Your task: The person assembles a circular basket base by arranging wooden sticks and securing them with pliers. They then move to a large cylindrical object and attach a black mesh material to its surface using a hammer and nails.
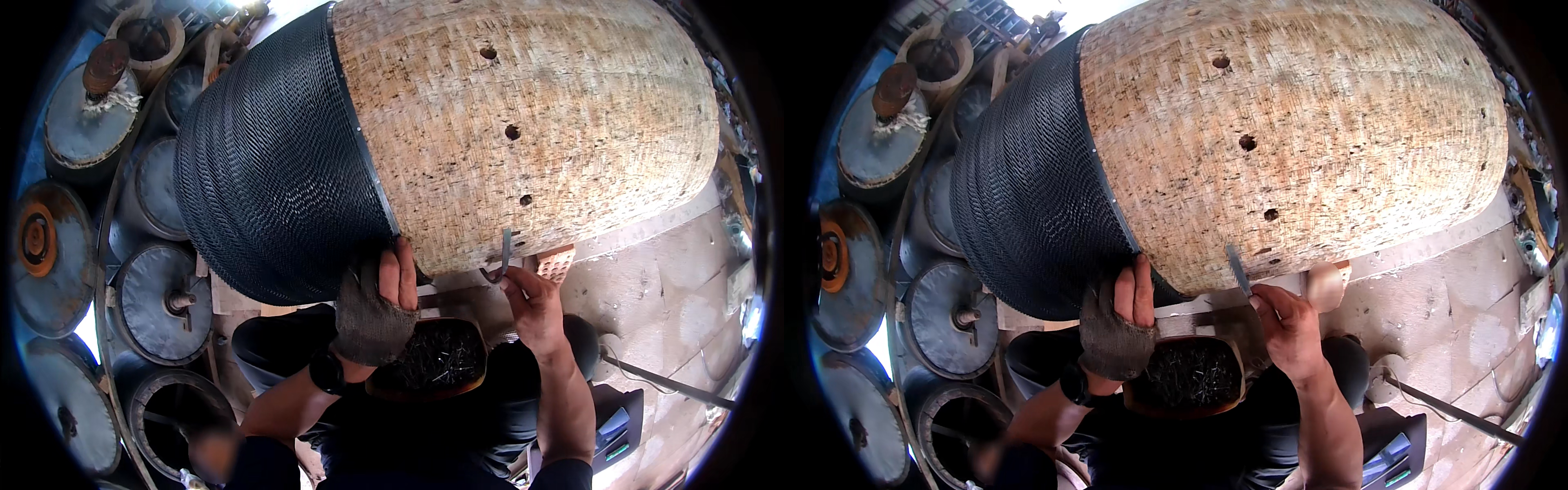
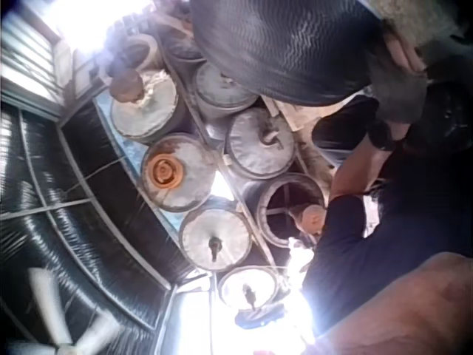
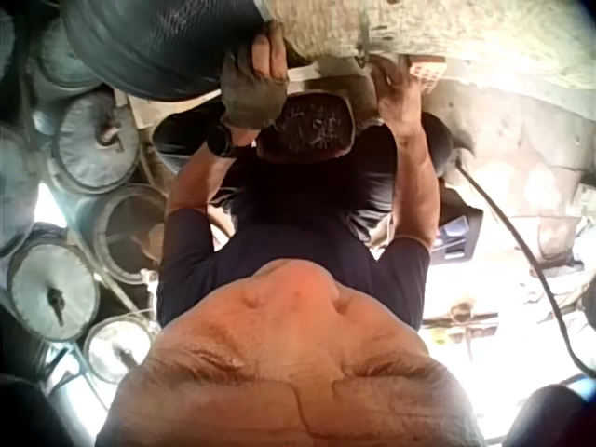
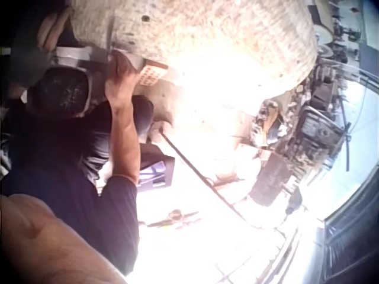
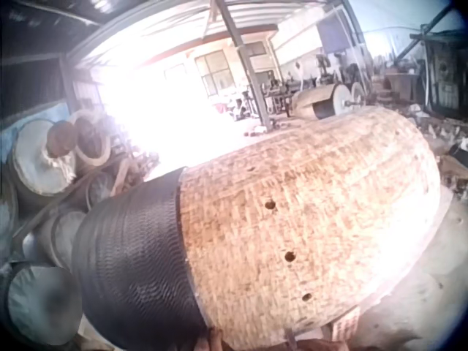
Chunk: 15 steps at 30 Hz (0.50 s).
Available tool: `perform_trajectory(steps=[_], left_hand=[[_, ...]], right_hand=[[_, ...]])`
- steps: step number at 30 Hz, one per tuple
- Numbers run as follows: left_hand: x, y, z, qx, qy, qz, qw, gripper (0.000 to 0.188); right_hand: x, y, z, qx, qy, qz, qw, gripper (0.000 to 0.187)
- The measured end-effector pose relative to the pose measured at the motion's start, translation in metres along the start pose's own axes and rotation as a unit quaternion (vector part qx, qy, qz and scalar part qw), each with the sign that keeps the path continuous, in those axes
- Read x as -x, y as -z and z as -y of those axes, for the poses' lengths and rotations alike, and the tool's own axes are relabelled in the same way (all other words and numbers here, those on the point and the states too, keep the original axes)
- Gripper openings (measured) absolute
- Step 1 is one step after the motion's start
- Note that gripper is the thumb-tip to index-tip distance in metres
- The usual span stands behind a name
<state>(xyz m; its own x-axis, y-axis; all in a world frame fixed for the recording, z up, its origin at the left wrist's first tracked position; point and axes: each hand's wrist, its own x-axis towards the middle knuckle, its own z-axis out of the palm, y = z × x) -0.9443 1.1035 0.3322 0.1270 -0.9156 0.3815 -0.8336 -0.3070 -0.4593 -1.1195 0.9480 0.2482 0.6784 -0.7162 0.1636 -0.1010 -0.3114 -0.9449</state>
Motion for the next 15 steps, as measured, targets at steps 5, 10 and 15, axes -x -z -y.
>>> perform_trajectory(steps=[5,10,15], left_hand=[[-0.0032,0.0032,0.0019,-0.009,-0.026,0.01,1.0,0.042],[-0.0034,-0.0032,-0.0004,0.005,-0.011,-0.035,0.999,0.038],[-0.0061,0.0046,0.0005,-0.002,-0.01,-0.004,1.0,0.038]], right_hand=[[-0.0045,0.0017,0.0108,-0.014,-0.009,0.016,1.0,0.012],[-0.0058,0.0078,0.0114,-0.012,-0.031,0.03,0.999,0.013],[-0.006,0.0046,0.0078,-0.022,-0.013,0.02,0.999,0.014]])
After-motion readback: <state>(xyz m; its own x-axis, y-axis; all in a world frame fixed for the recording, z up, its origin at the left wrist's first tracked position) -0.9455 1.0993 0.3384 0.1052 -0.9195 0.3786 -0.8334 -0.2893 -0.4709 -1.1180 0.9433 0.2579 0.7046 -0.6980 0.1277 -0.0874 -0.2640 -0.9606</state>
